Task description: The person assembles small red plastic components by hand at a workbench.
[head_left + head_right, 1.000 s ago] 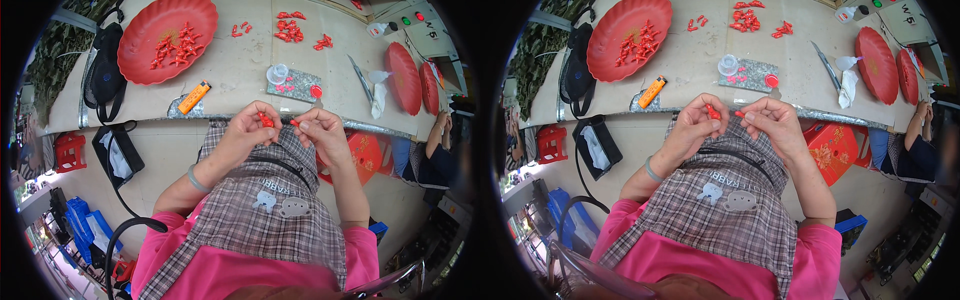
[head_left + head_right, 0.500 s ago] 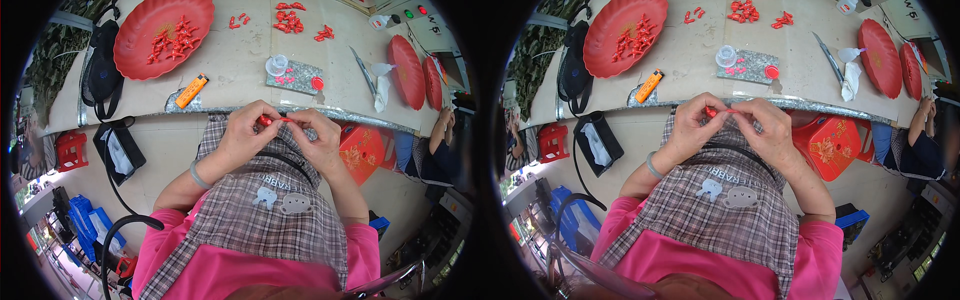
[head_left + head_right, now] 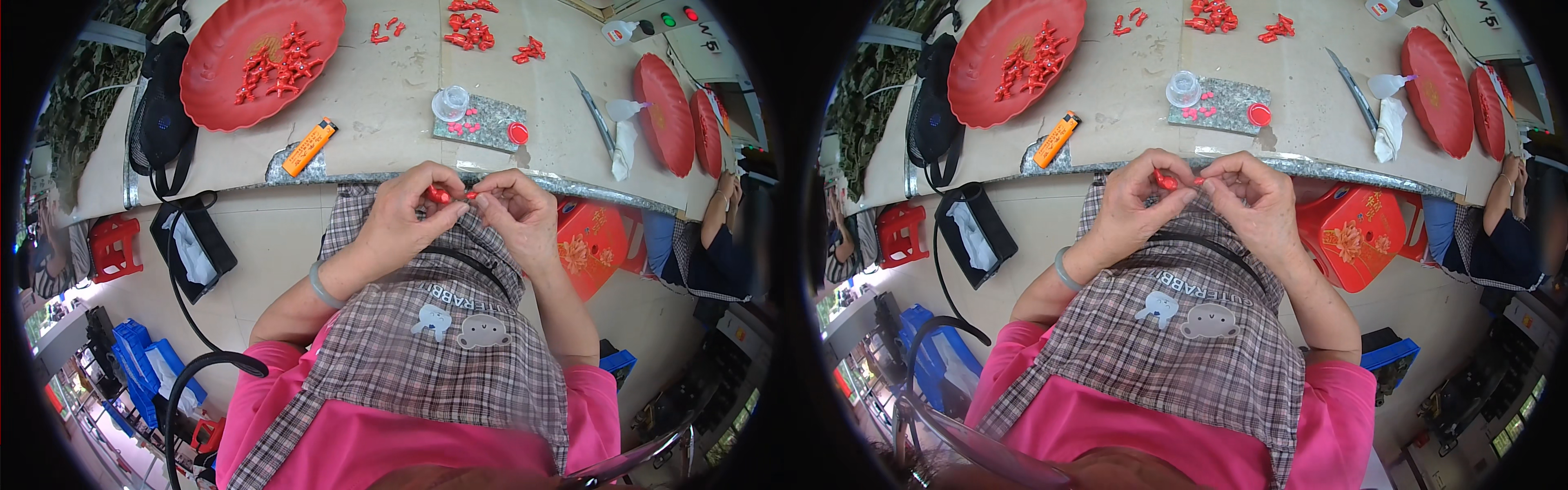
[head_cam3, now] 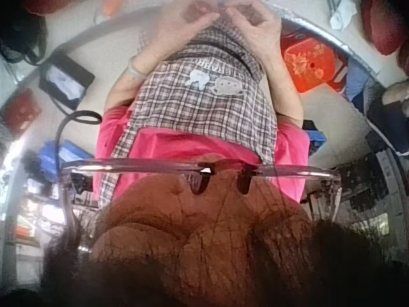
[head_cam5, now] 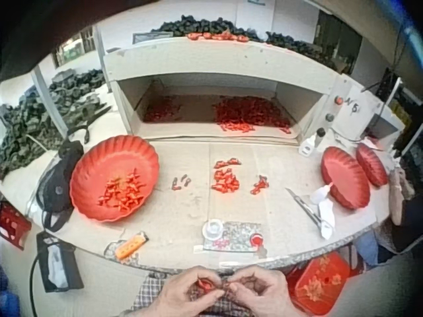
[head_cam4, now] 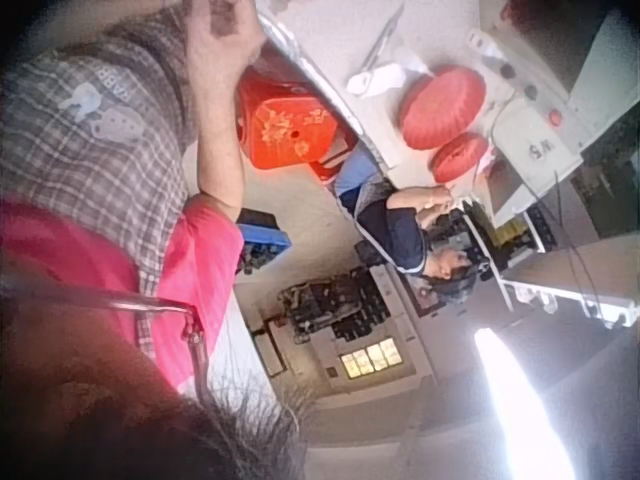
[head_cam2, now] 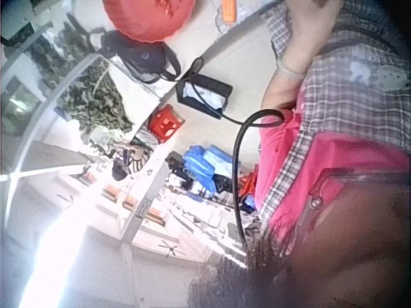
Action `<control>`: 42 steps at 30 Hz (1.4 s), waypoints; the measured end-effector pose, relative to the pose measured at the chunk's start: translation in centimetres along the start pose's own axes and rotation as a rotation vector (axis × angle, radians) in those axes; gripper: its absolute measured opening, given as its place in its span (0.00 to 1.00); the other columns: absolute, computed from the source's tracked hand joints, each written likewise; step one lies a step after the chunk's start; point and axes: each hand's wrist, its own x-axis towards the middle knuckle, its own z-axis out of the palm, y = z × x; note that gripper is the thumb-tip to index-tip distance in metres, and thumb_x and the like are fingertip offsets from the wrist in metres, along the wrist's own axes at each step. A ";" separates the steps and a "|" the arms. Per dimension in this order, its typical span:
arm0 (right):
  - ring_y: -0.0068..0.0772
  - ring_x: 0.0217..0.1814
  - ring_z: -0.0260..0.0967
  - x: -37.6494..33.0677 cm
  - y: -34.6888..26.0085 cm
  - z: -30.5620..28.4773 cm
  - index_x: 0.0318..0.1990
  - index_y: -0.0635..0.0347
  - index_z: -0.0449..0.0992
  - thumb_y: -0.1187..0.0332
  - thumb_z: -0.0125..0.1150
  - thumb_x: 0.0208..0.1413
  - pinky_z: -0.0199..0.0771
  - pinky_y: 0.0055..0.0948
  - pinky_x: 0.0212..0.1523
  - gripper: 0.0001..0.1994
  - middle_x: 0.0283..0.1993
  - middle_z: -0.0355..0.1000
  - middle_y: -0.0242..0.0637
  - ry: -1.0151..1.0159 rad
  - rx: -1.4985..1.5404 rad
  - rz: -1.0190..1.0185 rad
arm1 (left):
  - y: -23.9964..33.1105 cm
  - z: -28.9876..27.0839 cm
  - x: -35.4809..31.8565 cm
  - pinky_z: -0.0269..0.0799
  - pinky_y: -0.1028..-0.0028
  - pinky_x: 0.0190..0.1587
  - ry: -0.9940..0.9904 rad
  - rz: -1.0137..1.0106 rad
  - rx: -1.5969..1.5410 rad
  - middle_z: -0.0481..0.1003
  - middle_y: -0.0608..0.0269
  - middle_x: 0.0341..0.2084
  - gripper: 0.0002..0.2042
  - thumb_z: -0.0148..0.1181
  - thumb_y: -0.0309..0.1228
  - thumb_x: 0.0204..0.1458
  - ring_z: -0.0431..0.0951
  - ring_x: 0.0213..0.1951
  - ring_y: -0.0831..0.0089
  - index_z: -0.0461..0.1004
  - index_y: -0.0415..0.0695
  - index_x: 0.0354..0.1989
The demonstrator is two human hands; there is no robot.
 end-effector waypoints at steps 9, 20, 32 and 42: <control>0.15 0.35 0.70 1.5 -0.4 -2.9 0.42 0.66 0.77 0.79 0.60 0.59 0.71 0.16 0.32 0.06 0.35 0.76 0.31 0.163 -0.098 -0.032 | -0.9 -0.7 0.0 0.74 0.73 0.49 -0.126 -0.283 -0.602 0.75 0.56 0.45 0.11 0.43 0.24 0.64 0.78 0.45 0.72 0.67 0.38 0.53; 0.18 0.33 0.73 4.0 -0.1 -5.6 0.40 0.66 0.77 0.78 0.61 0.58 0.73 0.20 0.35 0.04 0.37 0.76 0.33 0.299 -0.503 -0.209 | -0.2 -0.8 0.1 0.73 0.75 0.49 -0.142 -0.341 -0.602 0.77 0.56 0.48 0.11 0.49 0.29 0.66 0.78 0.44 0.75 0.68 0.41 0.54; 0.28 0.32 0.74 4.6 -1.0 -5.4 0.38 0.65 0.77 0.79 0.62 0.54 0.74 0.26 0.34 0.05 0.36 0.75 0.38 0.243 -0.836 -0.403 | -0.6 -0.9 0.1 0.75 0.78 0.42 -0.124 -0.400 -0.567 0.80 0.57 0.40 0.09 0.57 0.25 0.61 0.79 0.38 0.77 0.73 0.39 0.48; 0.41 0.37 0.74 4.8 -1.2 -5.2 0.38 0.65 0.76 0.82 0.59 0.53 0.75 0.34 0.37 0.05 0.37 0.73 0.41 0.190 -0.948 -0.494 | -1.4 -0.9 0.0 0.74 0.78 0.42 -0.112 -0.373 -0.627 0.80 0.58 0.40 0.08 0.59 0.25 0.59 0.79 0.38 0.77 0.73 0.40 0.46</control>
